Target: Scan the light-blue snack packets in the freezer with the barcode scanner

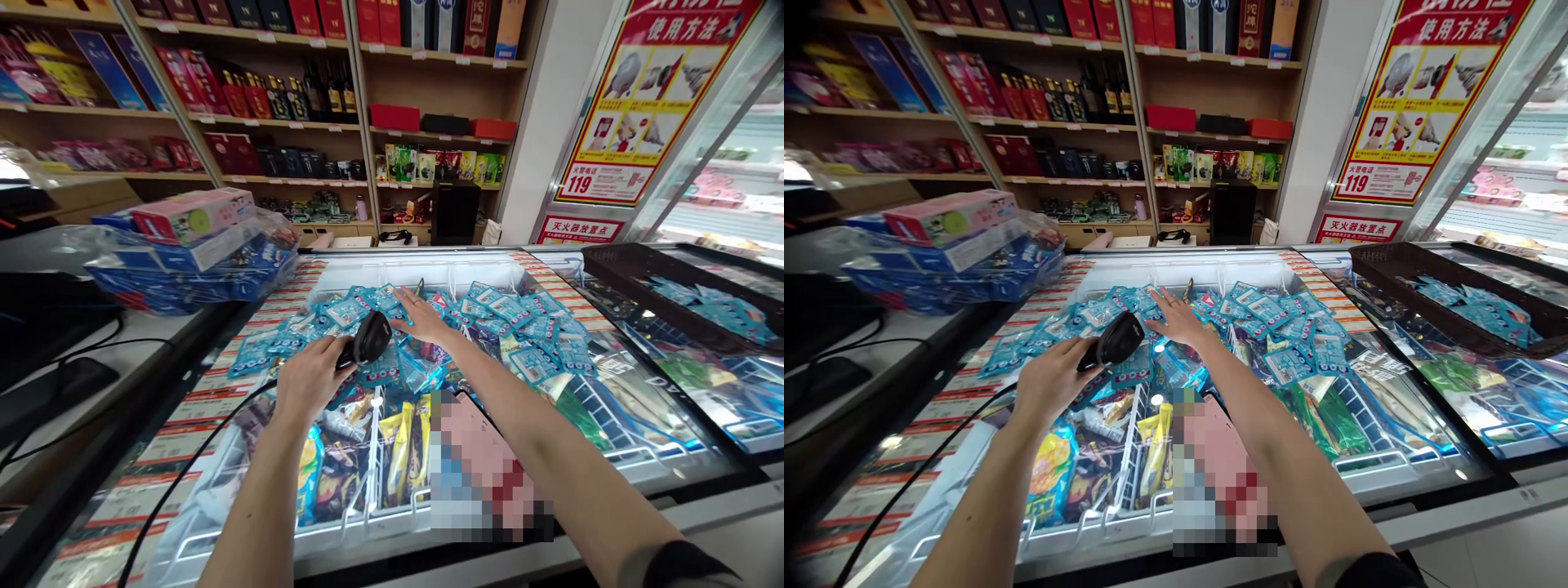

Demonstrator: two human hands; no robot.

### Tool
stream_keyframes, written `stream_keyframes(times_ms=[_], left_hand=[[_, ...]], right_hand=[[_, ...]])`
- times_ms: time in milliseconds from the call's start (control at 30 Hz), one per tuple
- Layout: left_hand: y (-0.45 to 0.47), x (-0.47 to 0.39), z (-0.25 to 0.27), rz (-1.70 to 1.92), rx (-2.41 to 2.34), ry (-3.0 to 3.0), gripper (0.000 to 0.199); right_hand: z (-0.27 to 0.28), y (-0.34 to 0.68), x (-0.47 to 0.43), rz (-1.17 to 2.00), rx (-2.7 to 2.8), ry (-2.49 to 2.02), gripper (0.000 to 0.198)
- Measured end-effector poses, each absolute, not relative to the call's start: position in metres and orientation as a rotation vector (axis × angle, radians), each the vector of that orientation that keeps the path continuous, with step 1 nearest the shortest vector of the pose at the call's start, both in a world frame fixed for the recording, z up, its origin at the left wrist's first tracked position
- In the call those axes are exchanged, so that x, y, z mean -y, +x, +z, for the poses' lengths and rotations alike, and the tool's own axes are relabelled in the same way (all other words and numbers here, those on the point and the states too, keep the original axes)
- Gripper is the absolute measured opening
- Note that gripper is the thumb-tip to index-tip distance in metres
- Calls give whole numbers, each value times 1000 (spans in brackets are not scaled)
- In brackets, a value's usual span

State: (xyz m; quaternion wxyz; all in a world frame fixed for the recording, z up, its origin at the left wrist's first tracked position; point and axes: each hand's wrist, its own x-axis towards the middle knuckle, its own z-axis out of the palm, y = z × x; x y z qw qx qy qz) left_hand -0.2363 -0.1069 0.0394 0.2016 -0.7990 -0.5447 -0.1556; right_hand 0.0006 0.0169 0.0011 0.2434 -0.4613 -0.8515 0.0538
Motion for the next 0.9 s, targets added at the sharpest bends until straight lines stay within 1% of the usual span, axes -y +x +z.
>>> stream_keyframes(times_ms=[67,200,333,533,700,833,900], left_hand=[[-238,107,39,-436,1524,-2231,33],[-239,106,37,-435,1526,-2241,33],[-239,106,36,-463,1527,-2252,33],[-233,108,35,-498,1489,-2282,34],[-227,110,35,-525,1450,-2303,35],[-226,110,33,-552,1458,-2291,35],[-226,110,34,-559,1463,-2297,35]], right_hand=[[2,-3,-24,179,2372,-1280,78],[5,-7,-33,220,2497,-1245,75],[4,-4,-29,190,2522,-1227,75],[0,14,5,89,2467,-1204,65],[-3,27,32,-8,2322,-1280,59],[-6,35,38,-14,2184,-1343,46],[-6,37,35,-17,2098,-1393,44]])
